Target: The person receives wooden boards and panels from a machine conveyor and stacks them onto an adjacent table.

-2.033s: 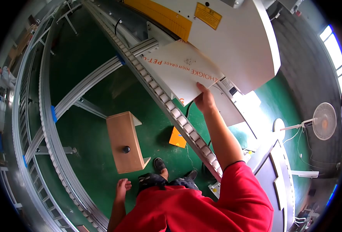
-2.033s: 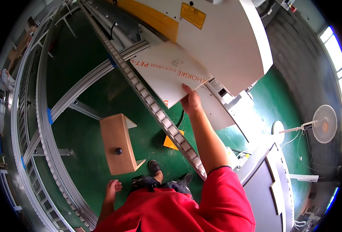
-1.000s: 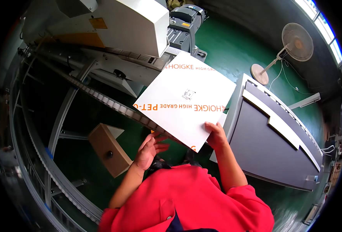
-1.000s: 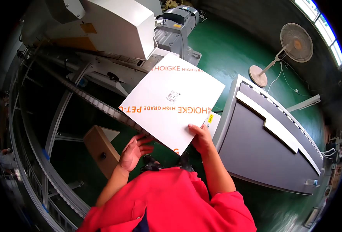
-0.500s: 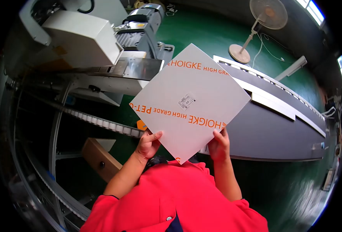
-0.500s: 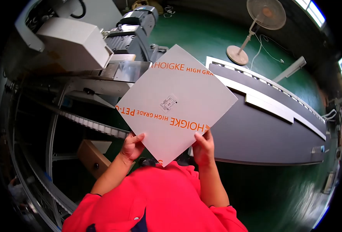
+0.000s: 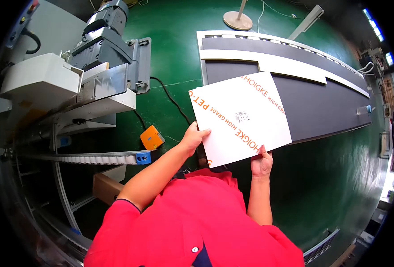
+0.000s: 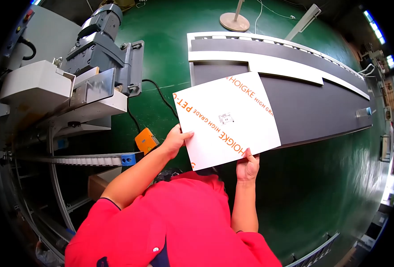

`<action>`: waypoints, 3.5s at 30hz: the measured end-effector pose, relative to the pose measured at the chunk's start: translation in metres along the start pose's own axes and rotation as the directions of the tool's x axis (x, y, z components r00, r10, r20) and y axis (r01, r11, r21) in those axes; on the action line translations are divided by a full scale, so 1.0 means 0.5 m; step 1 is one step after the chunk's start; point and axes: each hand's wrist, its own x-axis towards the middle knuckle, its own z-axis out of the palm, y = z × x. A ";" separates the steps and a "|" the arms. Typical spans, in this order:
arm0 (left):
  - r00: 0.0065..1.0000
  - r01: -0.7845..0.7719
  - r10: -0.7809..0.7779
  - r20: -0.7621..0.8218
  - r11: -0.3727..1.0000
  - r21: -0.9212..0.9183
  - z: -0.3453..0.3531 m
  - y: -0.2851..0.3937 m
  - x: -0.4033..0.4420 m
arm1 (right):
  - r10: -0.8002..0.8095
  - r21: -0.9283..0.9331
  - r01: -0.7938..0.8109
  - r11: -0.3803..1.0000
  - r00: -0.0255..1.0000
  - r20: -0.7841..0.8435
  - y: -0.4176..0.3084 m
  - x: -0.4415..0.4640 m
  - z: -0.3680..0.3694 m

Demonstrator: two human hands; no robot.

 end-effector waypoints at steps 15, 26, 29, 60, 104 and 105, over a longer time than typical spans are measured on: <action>0.999 0.040 -0.039 -0.012 0.940 0.339 0.116 -0.019 0.166 | 0.013 0.084 0.007 0.996 0.974 -0.226 0.040 0.138 -0.184; 0.986 -0.032 0.143 -0.091 0.684 0.729 0.106 -0.026 0.187 | 0.185 -0.671 -0.466 0.577 0.875 -0.448 -0.047 0.128 -0.114; 0.958 -0.126 0.269 -0.095 0.699 0.704 0.069 -0.062 0.170 | -0.008 -0.798 -0.385 0.463 0.899 -0.438 -0.094 0.090 -0.096; 0.338 0.100 -0.290 -0.895 0.957 -0.272 -0.605 -0.817 -0.518 | 0.525 -0.749 0.574 0.330 0.548 0.651 0.596 -0.042 0.510; 0.243 -0.178 -0.511 -0.825 0.812 -0.555 -0.608 -0.829 -0.689 | 0.921 -0.885 -0.263 0.385 0.168 0.351 1.034 -0.413 0.897; 0.238 -0.174 -0.507 -0.828 0.817 -0.550 -0.610 -0.836 -0.685 | 0.922 -0.885 -0.266 0.383 0.163 0.351 1.038 -0.416 0.899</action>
